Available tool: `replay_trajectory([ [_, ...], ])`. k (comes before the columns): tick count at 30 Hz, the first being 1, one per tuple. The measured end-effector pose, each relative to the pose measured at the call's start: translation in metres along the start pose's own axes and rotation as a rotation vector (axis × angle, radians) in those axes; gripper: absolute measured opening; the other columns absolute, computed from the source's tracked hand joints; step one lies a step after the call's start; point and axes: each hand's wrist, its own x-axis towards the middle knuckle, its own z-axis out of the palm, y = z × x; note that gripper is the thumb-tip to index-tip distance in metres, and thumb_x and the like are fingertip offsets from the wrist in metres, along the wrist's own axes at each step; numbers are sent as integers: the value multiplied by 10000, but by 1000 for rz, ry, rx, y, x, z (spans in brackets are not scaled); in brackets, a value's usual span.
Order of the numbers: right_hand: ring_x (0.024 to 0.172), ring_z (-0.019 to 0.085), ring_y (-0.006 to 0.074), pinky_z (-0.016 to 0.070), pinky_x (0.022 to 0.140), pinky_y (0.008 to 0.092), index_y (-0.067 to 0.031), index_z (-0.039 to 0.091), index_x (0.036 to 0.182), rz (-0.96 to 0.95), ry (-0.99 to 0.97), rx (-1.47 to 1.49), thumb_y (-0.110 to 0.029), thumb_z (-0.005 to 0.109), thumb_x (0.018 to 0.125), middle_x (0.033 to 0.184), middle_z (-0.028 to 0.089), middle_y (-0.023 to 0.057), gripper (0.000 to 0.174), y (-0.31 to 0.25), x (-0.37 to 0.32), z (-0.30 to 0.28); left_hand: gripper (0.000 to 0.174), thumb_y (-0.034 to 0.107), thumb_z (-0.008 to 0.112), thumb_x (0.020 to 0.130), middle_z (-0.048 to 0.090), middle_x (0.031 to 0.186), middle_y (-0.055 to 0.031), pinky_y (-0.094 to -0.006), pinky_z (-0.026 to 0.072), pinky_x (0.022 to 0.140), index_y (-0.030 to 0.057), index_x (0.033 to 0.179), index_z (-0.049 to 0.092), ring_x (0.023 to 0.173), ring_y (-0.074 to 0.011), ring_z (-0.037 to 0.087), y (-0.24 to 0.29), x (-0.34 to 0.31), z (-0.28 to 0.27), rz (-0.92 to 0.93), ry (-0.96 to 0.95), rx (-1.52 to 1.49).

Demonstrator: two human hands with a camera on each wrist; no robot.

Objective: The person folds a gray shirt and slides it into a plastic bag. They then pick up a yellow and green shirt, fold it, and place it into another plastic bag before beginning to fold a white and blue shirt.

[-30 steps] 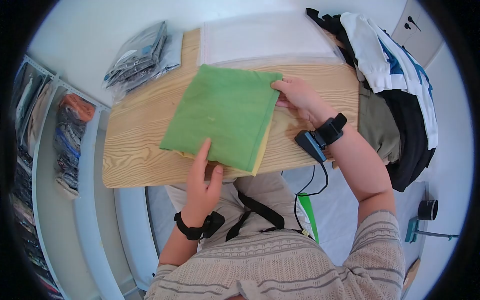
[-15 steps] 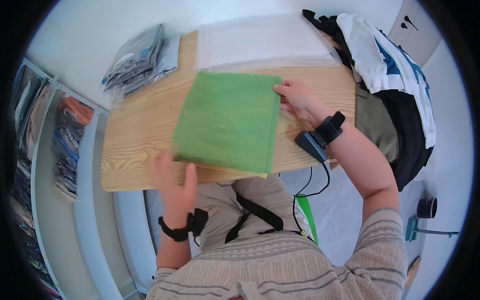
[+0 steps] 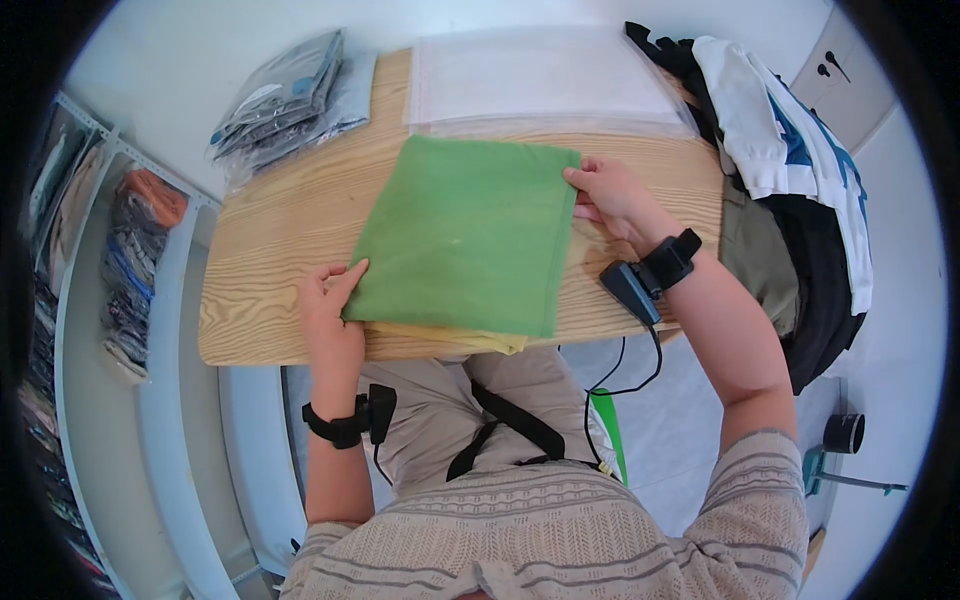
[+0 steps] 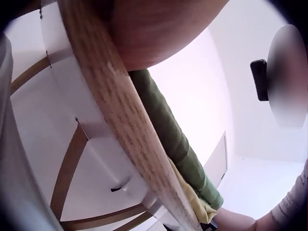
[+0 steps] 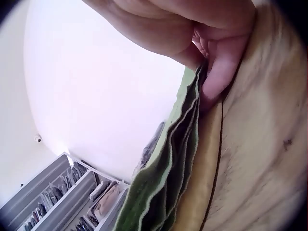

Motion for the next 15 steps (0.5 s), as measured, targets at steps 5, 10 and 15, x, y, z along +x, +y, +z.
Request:
replay_trajectory([
  [5,823,591,85,512,721,220,-69,540,1063,32,-4,-83,-146,550,945,949,605,10,141,-1,1,-4,637,-175,505,622,535,1170,-105,-346,405,894,105,1181,626,952,-280,511,13,0,-6,-28,10,-6],
  [10,842,587,110,490,726,226,-34,532,1138,36,38,-76,-166,596,910,1001,599,42,272,-10,-25,6,592,-131,533,631,494,1322,-115,-415,376,971,123,1153,647,1145,-326,495,20,1,-14,322,3,217],
  [15,985,550,147,435,857,268,-7,500,1233,-267,214,-257,-191,610,884,1095,583,77,410,-35,-66,25,574,-72,557,641,499,1344,-94,-515,308,1042,139,1169,635,1278,-349,409,5,-6,-8,358,-216,163],
])
